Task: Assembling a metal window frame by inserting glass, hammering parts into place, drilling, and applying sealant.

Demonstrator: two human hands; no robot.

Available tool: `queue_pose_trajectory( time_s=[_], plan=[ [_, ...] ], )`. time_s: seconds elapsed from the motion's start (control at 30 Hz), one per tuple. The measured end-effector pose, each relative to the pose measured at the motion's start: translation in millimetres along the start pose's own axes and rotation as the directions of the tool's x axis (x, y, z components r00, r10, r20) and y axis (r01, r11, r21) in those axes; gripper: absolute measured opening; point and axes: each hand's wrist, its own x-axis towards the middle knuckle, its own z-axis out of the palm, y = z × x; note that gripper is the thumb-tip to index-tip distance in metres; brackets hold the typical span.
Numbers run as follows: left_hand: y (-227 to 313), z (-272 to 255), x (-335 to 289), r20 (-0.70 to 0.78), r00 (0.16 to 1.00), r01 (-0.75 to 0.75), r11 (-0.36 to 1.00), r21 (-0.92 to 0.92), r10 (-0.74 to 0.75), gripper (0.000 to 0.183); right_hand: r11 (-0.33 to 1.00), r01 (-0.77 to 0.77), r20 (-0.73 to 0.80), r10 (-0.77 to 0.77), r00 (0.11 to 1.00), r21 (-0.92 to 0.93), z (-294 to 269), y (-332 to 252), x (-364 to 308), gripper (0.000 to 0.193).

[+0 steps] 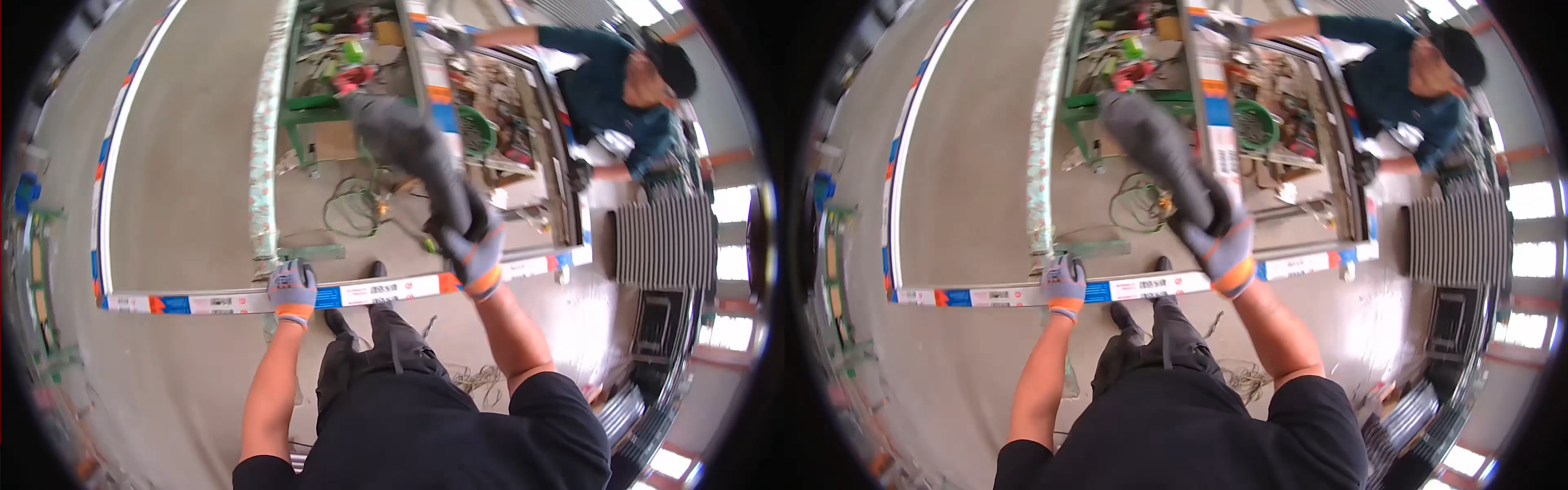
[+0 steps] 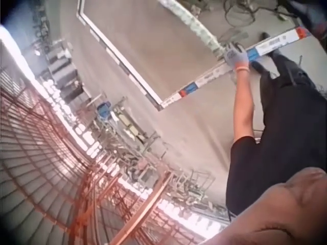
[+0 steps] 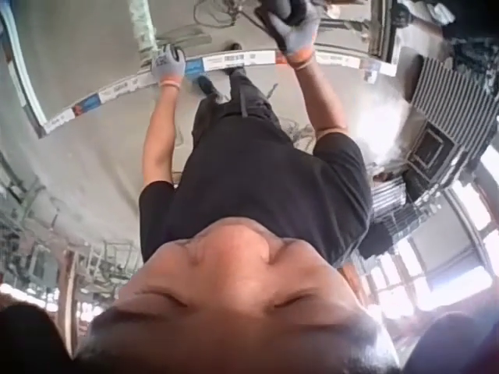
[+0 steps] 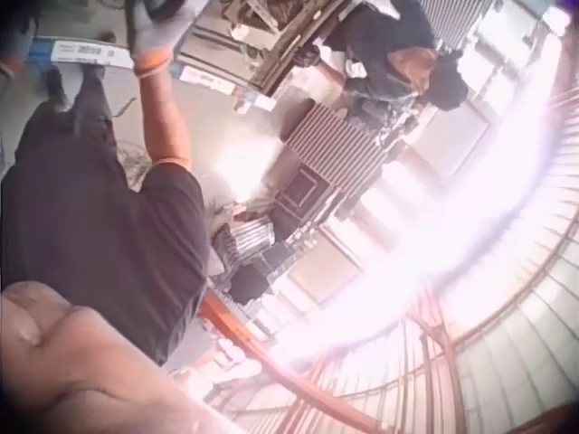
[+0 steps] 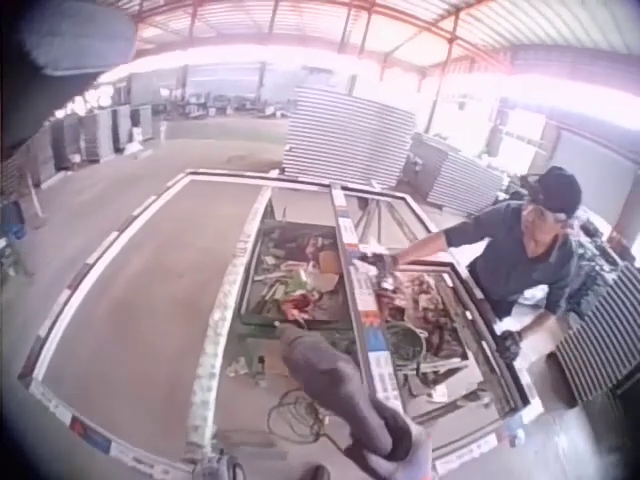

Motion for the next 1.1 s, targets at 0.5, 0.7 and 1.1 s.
queue_pose_trajectory(
  time_s=[0.5,0.7,1.1],
  plan=[
    [126,-163,-89,0.015,0.979,0.131,-0.568,-0.813,0.206,0.075,0.985,-0.098,0.118,0.081,0.99,0.143,4,-56,-297,0.06],
    [185,-192,-124,0.235,0.843,0.514,-0.596,-0.617,0.484,0.087,0.968,-0.103,0.045,0.095,0.994,0.231,-48,-49,-356,0.058],
    [336,-191,-225,0.265,0.535,0.691,-0.235,-0.683,0.802,0.102,0.85,-0.273,-0.035,0.323,0.946,0.45,-186,20,-493,0.056]
  ],
)
